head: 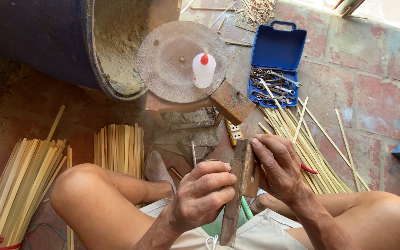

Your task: The person sits cross-legged and assembles thin bamboo strips into a rectangular frame using a metal jig. They apply glue to the strips, insert them into the jig, and press them together to form a joint.

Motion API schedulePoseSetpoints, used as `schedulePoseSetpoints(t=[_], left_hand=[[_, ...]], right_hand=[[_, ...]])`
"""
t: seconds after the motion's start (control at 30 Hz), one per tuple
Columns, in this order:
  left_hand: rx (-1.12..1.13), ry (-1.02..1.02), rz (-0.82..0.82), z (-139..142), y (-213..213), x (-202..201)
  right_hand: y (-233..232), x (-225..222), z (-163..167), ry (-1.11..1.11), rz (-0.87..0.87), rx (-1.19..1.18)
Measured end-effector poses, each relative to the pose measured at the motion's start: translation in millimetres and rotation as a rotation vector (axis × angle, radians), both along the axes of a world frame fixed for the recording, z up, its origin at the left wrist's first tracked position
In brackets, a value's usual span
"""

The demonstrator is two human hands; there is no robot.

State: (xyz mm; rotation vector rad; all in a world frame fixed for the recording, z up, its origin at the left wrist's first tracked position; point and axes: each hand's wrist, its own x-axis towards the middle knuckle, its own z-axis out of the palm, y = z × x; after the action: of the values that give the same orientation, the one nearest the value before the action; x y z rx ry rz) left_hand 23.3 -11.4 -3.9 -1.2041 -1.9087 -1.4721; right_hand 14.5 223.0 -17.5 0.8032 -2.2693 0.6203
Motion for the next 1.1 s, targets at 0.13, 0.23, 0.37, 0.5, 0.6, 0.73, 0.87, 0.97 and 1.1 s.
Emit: schedulePoseSetpoints(t=[0.13, 0.23, 0.37, 0.5, 0.6, 0.73, 0.87, 0.97, 1.1], left_hand=[[0.021, -0.062, 0.022, -2.4, -0.8, -1.1], [0.057, -0.075, 0.027, -3.6, 0.9, -3.1], [0.061, -0.094, 0.049, -2.8, 3.4, -3.9], [0.067, -0.122, 0.043, -0.9, 4.0, -4.5], [0.095, -0.181, 0.019, 0.5, 5.1, -5.2], [0.133, -0.255, -0.017, 2.9, 7.5, -3.5], [0.140, -0.221, -0.029, 4.8, 9.7, -1.0], [0.095, -0.185, -0.024, 4.7, 11.3, 0.0], [0.077, -0.168, -0.034, 2.4, 13.3, 0.7]], right_hand=[[-1.6, 0.5, 1.6, -0.003, 0.011, -0.011], [-2.5, -0.4, 3.2, -0.007, 0.004, -0.007], [-1.9, -1.9, 5.5, -0.023, 0.015, 0.020], [-0.1, -3.6, 4.9, -0.051, 0.055, 0.044], [0.4, -4.2, 3.0, -0.027, 0.054, 0.046], [-1.4, -5.1, 0.4, -0.042, 0.080, 0.039], [-4.5, -6.5, -1.1, -0.048, 0.091, -0.008], [-6.0, -7.4, -2.7, -0.050, 0.079, -0.042], [-6.2, -8.4, -6.0, -0.058, 0.077, -0.076]])
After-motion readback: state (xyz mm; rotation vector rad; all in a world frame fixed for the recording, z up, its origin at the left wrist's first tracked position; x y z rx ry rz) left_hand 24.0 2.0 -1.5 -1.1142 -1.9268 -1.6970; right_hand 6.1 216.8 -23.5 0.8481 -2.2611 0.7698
